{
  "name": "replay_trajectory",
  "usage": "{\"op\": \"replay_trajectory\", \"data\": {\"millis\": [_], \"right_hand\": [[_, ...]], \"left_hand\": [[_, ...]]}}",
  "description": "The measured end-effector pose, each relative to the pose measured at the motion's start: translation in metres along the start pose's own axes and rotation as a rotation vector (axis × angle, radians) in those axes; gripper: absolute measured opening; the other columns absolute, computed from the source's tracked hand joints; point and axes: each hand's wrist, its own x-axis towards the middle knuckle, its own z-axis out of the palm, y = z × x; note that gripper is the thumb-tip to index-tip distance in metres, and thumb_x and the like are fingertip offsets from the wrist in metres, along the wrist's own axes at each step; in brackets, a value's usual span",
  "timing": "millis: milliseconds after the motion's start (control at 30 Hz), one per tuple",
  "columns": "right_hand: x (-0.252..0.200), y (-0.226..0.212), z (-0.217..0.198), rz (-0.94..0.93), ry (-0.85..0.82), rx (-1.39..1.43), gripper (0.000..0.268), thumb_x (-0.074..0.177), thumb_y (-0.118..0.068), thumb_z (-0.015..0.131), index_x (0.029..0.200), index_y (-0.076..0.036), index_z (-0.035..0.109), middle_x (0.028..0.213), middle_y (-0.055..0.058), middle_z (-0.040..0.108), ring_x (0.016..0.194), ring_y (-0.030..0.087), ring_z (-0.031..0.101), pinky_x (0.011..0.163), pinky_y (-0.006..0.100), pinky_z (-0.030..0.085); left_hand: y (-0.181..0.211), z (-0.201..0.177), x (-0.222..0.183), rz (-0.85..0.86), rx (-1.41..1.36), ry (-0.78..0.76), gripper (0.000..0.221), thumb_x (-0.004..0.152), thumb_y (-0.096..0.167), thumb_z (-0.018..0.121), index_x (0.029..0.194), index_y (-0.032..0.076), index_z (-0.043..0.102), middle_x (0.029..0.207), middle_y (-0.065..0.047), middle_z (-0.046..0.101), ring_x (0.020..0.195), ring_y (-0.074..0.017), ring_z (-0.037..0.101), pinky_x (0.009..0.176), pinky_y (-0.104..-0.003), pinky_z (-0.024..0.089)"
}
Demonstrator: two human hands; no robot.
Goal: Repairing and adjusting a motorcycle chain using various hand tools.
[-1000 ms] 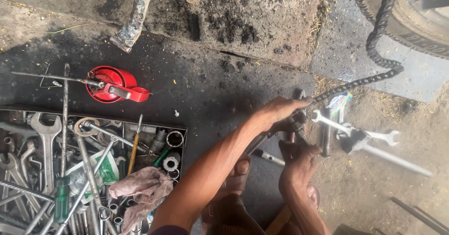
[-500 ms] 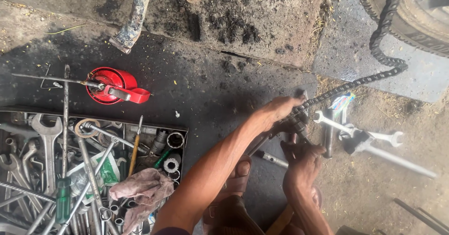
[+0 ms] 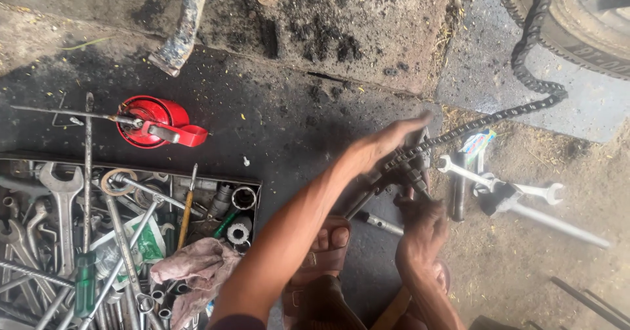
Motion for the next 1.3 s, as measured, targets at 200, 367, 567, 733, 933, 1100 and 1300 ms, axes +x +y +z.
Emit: {"op": "replay_trajectory", "data": {"millis": [200, 367, 567, 733, 933, 1100, 1300], "right_hand": [[0.006, 0.004, 0.009, -0.038, 0.042, 0.220, 0.069, 0.103, -0.068, 0.040, 0.109, -0.002, 0.058, 0.107, 0.021, 0.073, 0.106, 0.023, 0.073, 0.106, 0.052, 0.051], [0.000, -0.050, 0.013, 0.292, 0.130, 0.564, 0.056, 0.104, -0.052, 0.039, 0.115, 0.002, 0.052, 0.119, 0.024, 0.066, 0.111, 0.032, 0.072, 0.104, 0.058, 0.053], [-0.005, -0.056, -0.001, 0.426, -0.056, 0.542, 0.071, 0.109, -0.053, 0.027, 0.119, 0.013, 0.053, 0.106, 0.036, 0.063, 0.103, 0.041, 0.070, 0.099, 0.057, 0.059], [0.003, -0.057, -0.029, -0.091, -0.091, -0.135, 0.051, 0.106, -0.043, 0.042, 0.118, 0.002, 0.064, 0.108, 0.023, 0.074, 0.103, 0.036, 0.072, 0.095, 0.055, 0.056], [0.030, -0.070, -0.060, -0.277, -0.199, -0.429, 0.022, 0.094, -0.027, 0.067, 0.104, -0.012, 0.077, 0.107, 0.011, 0.079, 0.105, 0.028, 0.073, 0.096, 0.049, 0.056], [0.048, -0.075, -0.066, -0.289, -0.382, -0.454, 0.016, 0.091, -0.021, 0.071, 0.100, -0.011, 0.079, 0.102, 0.010, 0.082, 0.100, 0.023, 0.074, 0.093, 0.047, 0.055], [0.049, -0.086, -0.064, -0.575, -0.410, -0.523, 0.014, 0.091, -0.016, 0.071, 0.100, -0.011, 0.079, 0.096, 0.008, 0.082, 0.082, 0.019, 0.076, 0.078, 0.040, 0.060]], "left_hand": [[-0.025, 0.011, 0.028, 0.760, 0.996, 0.155, 0.089, 0.082, 0.059, 0.083, 0.139, -0.002, 0.051, 0.101, -0.010, 0.068, 0.085, -0.0269, 0.067, 0.064, -0.048, 0.053], [-0.032, 0.022, 0.019, 0.322, 1.144, 0.494, 0.029, 0.087, 0.031, 0.074, 0.078, 0.004, 0.067, 0.062, -0.005, 0.065, 0.044, -0.0146, 0.054, 0.032, -0.028, 0.036], [-0.039, 0.013, 0.031, 0.551, 1.094, 0.573, 0.035, 0.080, 0.038, 0.078, 0.077, 0.008, 0.061, 0.058, 0.002, 0.058, 0.043, -0.0085, 0.054, 0.033, -0.027, 0.045], [-0.022, 0.003, 0.007, 0.381, 1.062, 0.489, 0.055, 0.081, 0.060, 0.076, 0.066, 0.011, 0.057, 0.062, 0.002, 0.051, 0.050, -0.0108, 0.048, 0.041, -0.033, 0.040], [-0.015, -0.009, -0.028, 0.355, 0.826, 0.325, 0.077, 0.103, 0.077, 0.029, 0.066, 0.012, 0.044, 0.071, -0.008, 0.053, 0.070, -0.0210, 0.058, 0.069, -0.042, 0.038], [-0.045, 0.026, -0.116, 1.166, 1.010, 0.590, 0.031, 0.091, 0.041, 0.050, 0.103, 0.014, 0.061, 0.099, -0.013, 0.063, 0.095, -0.0309, 0.064, 0.089, -0.052, 0.051], [-0.130, 0.031, -0.113, 0.617, 1.448, 0.545, 0.037, 0.093, 0.046, 0.063, 0.093, 0.010, 0.074, 0.075, -0.004, 0.066, 0.058, -0.0181, 0.060, 0.053, -0.036, 0.052]]}}
